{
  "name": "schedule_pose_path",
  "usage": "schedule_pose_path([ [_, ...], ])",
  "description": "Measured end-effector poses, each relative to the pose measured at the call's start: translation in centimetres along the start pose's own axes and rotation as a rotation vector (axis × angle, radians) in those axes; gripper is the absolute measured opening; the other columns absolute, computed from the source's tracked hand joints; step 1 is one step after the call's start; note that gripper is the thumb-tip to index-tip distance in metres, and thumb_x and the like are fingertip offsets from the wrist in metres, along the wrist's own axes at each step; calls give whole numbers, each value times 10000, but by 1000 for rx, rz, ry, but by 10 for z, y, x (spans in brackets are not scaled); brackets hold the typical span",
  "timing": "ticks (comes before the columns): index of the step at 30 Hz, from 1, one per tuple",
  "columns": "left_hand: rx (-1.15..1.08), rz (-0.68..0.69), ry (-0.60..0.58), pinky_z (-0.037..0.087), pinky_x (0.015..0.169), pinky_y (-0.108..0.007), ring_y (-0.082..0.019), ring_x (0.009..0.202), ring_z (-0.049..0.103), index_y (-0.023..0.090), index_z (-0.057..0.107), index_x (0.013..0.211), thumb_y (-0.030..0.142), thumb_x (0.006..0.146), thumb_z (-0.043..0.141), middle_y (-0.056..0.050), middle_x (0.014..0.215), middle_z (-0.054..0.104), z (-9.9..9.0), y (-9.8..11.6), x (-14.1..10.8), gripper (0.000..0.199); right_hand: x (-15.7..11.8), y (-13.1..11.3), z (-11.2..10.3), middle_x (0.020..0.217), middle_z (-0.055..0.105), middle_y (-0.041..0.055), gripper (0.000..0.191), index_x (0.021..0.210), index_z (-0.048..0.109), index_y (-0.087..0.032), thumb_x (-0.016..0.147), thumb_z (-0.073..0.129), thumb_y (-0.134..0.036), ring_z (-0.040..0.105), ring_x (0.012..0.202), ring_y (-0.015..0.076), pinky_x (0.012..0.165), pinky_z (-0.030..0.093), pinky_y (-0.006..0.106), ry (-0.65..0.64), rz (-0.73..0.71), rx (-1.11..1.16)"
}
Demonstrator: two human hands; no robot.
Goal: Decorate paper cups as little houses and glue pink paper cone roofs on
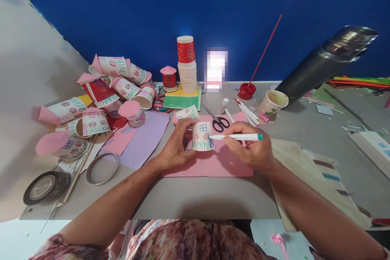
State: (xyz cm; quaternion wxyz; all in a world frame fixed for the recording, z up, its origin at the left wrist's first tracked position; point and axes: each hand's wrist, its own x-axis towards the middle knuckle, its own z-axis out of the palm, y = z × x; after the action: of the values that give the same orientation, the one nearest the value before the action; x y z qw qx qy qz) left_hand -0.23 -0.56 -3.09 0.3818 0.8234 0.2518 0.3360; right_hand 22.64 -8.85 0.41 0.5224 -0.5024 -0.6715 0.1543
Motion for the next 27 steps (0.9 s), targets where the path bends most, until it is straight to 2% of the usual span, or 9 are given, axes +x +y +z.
schedule_pose_path([
  [8, 15, 16, 3, 546, 1004, -428, -277, 1271, 541, 277, 458, 1383, 43, 701, 669, -109, 1405, 491, 1, -1, -1, 751, 0, 0, 1, 703, 715, -16, 76, 799, 677, -240, 832, 658, -174, 603, 571, 132, 530, 485, 253, -18, 8, -16],
  [12, 20, 25, 10, 544, 1014, -435, -284, 1292, 527, 278, 463, 1386, 36, 695, 667, -109, 1403, 492, 0, -1, -1, 761, 0, 0, -1, 703, 718, -12, 53, 804, 687, -224, 843, 670, -193, 597, 549, 126, 500, 461, 247, 18, 9, -32],
  [15, 42, 24, 20, 553, 1002, -436, -293, 1294, 523, 272, 472, 1383, 52, 692, 681, -113, 1392, 493, -2, 2, 0, 755, -1, 1, -2, 748, 743, -8, 53, 890, 709, -223, 876, 666, -194, 614, 546, 120, 502, 468, 246, 74, 2, -27],
  [18, 113, 56, 35, 541, 1016, -459, -298, 1280, 530, 271, 472, 1381, 79, 700, 712, -113, 1362, 513, -4, 5, 1, 746, -1, 2, -2, 798, 769, 4, 141, 1044, 717, -223, 945, 618, -206, 659, 589, 123, 548, 502, 249, 72, -1, -23],
  [21, 153, 98, 41, 528, 1034, -484, -303, 1277, 523, 280, 463, 1399, 139, 739, 750, -108, 1340, 522, -6, 5, 0, 734, -2, 3, -2, 815, 784, 14, 167, 1091, 714, -220, 972, 597, -221, 678, 603, 127, 582, 523, 259, 38, -14, -58],
  [27, 105, 67, 5, 590, 922, -434, -318, 1271, 504, 317, 463, 1444, 365, 781, 833, -120, 1343, 467, -5, 2, -2, 760, -1, 2, -4, 856, 783, 26, 131, 1019, 733, -257, 958, 620, -234, 691, 669, 161, 605, 541, 302, 35, -76, -22],
])
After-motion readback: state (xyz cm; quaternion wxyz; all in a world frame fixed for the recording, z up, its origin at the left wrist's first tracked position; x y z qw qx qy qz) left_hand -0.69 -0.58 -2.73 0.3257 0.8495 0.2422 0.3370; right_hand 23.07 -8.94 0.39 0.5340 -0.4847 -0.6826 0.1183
